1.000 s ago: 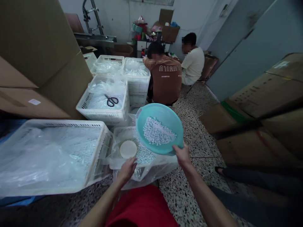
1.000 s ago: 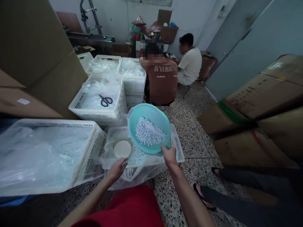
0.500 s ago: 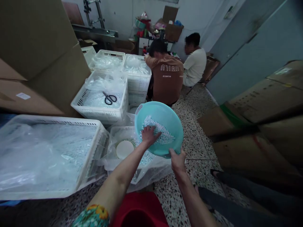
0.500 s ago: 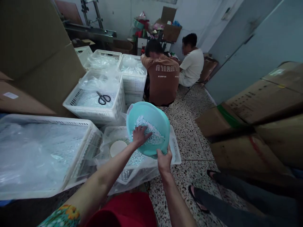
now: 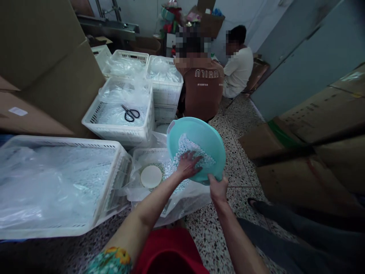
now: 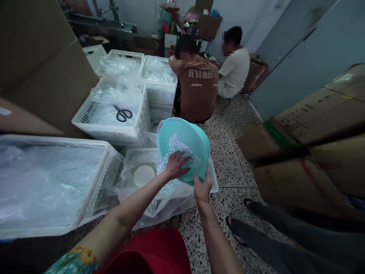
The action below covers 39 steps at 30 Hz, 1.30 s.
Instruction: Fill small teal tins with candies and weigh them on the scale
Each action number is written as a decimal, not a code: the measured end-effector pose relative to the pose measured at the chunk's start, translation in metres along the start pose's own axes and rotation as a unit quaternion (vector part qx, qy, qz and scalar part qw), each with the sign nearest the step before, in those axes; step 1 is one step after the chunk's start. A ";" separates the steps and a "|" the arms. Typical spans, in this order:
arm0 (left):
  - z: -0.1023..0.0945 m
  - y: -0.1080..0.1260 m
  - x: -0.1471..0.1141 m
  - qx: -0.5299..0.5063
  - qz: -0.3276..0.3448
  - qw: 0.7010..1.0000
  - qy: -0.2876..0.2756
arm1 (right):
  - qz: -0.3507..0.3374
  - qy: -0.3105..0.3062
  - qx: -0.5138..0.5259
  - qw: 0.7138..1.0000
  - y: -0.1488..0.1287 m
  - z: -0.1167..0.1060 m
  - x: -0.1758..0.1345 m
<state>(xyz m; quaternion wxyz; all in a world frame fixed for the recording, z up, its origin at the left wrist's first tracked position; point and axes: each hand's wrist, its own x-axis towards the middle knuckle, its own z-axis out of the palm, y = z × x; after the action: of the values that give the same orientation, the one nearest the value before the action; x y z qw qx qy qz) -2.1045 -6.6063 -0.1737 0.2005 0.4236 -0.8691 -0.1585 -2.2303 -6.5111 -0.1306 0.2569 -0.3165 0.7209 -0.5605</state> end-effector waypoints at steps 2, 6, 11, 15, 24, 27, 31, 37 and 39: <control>0.003 0.007 0.010 -0.005 0.032 0.999 -0.020 | 0.008 0.012 0.000 1.000 0.001 0.002 -0.001; 0.001 -0.006 0.003 0.040 0.073 0.993 -0.087 | 0.019 0.031 0.000 0.999 0.002 0.001 -0.003; -0.003 -0.046 -0.006 0.077 0.035 0.994 -0.067 | 0.017 0.036 -0.027 0.999 0.001 -0.006 -0.006; 0.005 -0.050 0.016 0.033 -0.064 0.997 0.013 | 0.020 0.011 -0.012 1.000 -0.004 -0.005 -0.011; 0.019 -0.025 0.000 0.024 -0.059 0.996 -0.068 | 0.017 0.031 0.001 0.999 0.006 0.007 -0.003; 0.012 -0.033 -0.015 0.041 -0.020 0.995 -0.085 | 0.015 0.037 -0.008 0.999 0.010 0.005 0.005; 0.000 -0.048 -0.037 0.052 -0.035 0.995 -0.080 | 0.015 0.053 -0.013 0.998 0.012 -0.012 0.016; -0.013 -0.072 -0.081 0.001 -0.124 0.991 0.045 | 0.129 0.129 0.032 0.983 0.010 -0.021 0.037; -0.019 -0.080 -0.093 -0.026 -0.150 0.985 0.075 | 0.170 0.118 0.040 0.978 0.010 -0.010 0.041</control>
<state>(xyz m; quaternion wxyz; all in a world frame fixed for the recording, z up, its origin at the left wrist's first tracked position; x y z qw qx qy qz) -1.9893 -6.5808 -0.2123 0.2501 0.5545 -0.7738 -0.1766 -2.2666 -6.5329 -0.1386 0.2741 -0.1107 0.7666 -0.5700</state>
